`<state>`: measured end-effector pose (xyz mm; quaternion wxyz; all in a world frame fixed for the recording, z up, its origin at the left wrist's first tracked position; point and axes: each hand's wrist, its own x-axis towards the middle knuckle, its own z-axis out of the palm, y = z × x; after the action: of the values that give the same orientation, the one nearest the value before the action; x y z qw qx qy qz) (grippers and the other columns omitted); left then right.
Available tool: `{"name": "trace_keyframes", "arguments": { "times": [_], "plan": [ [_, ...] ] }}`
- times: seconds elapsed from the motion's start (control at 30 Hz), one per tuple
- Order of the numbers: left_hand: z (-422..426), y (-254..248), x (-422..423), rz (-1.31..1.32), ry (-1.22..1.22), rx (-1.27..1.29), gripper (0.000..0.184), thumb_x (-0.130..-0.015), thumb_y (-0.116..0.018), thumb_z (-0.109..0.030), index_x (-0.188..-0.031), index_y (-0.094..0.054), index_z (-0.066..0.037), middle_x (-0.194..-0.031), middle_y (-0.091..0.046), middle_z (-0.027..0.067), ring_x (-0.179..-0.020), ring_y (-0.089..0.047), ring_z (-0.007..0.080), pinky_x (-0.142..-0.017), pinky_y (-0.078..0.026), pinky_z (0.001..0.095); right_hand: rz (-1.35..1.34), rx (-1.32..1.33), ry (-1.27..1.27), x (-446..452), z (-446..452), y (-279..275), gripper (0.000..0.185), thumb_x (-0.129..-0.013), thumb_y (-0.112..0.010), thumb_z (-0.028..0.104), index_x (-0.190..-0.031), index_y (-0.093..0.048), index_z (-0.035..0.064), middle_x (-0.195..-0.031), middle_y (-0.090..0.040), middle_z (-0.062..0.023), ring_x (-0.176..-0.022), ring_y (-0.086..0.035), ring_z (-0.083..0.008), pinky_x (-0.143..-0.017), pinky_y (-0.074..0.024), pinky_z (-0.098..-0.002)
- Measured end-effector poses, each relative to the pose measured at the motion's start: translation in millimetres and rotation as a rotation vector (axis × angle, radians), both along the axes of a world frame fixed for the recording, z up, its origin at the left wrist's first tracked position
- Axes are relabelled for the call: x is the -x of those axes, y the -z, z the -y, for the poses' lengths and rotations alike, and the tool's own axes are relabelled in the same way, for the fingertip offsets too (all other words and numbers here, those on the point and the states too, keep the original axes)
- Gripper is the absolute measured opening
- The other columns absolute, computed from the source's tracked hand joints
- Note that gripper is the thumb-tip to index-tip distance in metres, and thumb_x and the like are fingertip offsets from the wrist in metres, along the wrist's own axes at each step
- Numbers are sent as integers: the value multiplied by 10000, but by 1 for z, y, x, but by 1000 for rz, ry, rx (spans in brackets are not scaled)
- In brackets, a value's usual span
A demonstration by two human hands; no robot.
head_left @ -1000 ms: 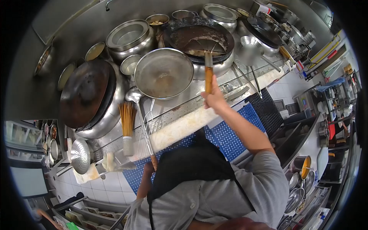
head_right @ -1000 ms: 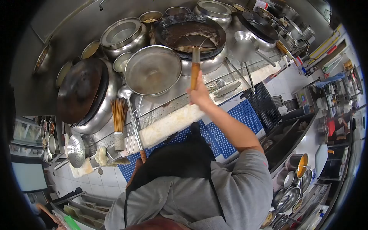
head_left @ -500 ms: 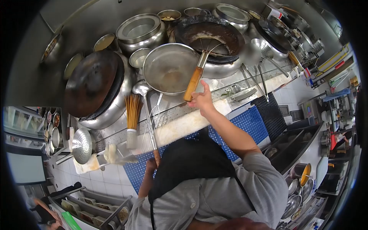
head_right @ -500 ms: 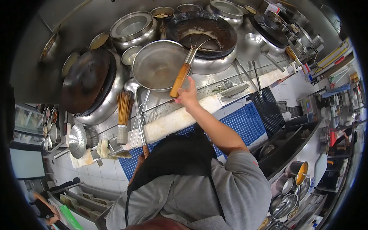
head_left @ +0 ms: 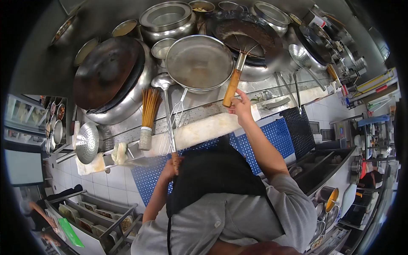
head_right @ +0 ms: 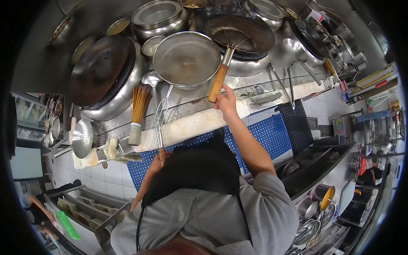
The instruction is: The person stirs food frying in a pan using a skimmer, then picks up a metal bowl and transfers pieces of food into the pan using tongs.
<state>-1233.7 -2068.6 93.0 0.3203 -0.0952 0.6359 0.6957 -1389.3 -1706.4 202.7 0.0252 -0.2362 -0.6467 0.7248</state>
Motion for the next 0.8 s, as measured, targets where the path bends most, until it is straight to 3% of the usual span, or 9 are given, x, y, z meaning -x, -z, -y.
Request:
{"name": "trace_keyframes", "arguments": {
  "times": [0.07, 0.17, 0.27, 0.37, 0.43, 0.5, 0.53, 0.63, 0.8],
  "plan": [
    [7, 6, 0, 188, -119, 12, 348, -899, -635, -295, -1112, -639, -20, -1018, -675, 85, -930, -638, 188, -818, -506, 305, -18, -14, -32, 0, -1, -3, 460, -927, -573, 144, -1369, -454, 98, -906, -674, -76, -657, -651, -142, -533, -509, -261],
    [14, -36, 3, 326, -267, -362, 295, -911, -595, -289, -1039, -662, -32, -948, -676, 77, -854, -639, 186, -765, -510, 316, -3, -9, -42, -2, -4, -4, 442, -931, -595, 178, -1351, -478, 105, -903, -672, -73, -659, -657, -147, -541, -515, -260],
    [37, -50, 13, 217, -312, 6, 244, -952, -520, -202, -1067, -631, -18, -937, -687, 123, -788, -657, 194, -715, -536, 308, 55, 2, -78, -5, -11, 3, 433, -937, -598, 196, -1345, -486, 106, -922, -669, -73, -666, -658, -149, -552, -523, -269],
    [68, -51, 19, -57, -500, 185, 176, -925, -553, -148, -1007, -641, -19, -851, -677, 105, -739, -635, 158, -663, -511, 258, 80, 70, -68, -12, -9, -3, 447, -938, -598, 217, -1352, -484, 92, -890, -634, -59, -656, -643, -151, -531, -513, -283],
    [83, -69, 21, -244, -788, 251, 121, -916, -572, -110, -963, -646, -27, -778, -647, 54, -715, -603, 115, -658, -485, 218, 97, 103, -67, -14, -10, -1, 428, -942, -593, 233, -1336, -499, 94, -899, -641, -60, -666, -644, -153, -546, -514, -284],
    [82, -103, 31, -608, -833, 318, 127, -913, -556, -89, -920, -633, 12, -818, -597, 33, -745, -546, 93, -668, -460, 227, 97, 123, -79, -16, -13, 1, 404, -946, -587, 246, -1315, -515, 95, -910, -648, -63, -681, -645, -156, -561, -514, -285],
    [57, -141, 36, -711, -898, 359, 143, -925, -563, -70, -990, -643, 29, -864, -622, 57, -762, -574, 113, -696, -478, 241, 97, 125, -97, -18, -17, 1, 391, -948, -584, 251, -1302, -525, 95, -918, -651, -66, -691, -646, -157, -568, -513, -284],
    [-10, -193, 55, -826, -743, 318, 161, -926, -571, -80, -1000, -663, 30, -917, -667, 80, -813, -621, 139, -757, -504, 262, 142, 109, -163, -30, -29, 5, 359, -953, -575, 257, -1272, -543, 95, -937, -658, -76, -715, -646, -162, -589, -512, -285],
    [-154, -177, 108, -408, -484, -149, 210, -925, -574, -116, -1085, -667, -18, -941, -682, 46, -817, -608, 107, -735, -475, 249, 186, 92, -229, -56, -63, 6, 309, -954, -562, 241, -1226, -580, 95, -945, -668, -81, -723, -645, -163, -605, -509, -282]
  ]
}}
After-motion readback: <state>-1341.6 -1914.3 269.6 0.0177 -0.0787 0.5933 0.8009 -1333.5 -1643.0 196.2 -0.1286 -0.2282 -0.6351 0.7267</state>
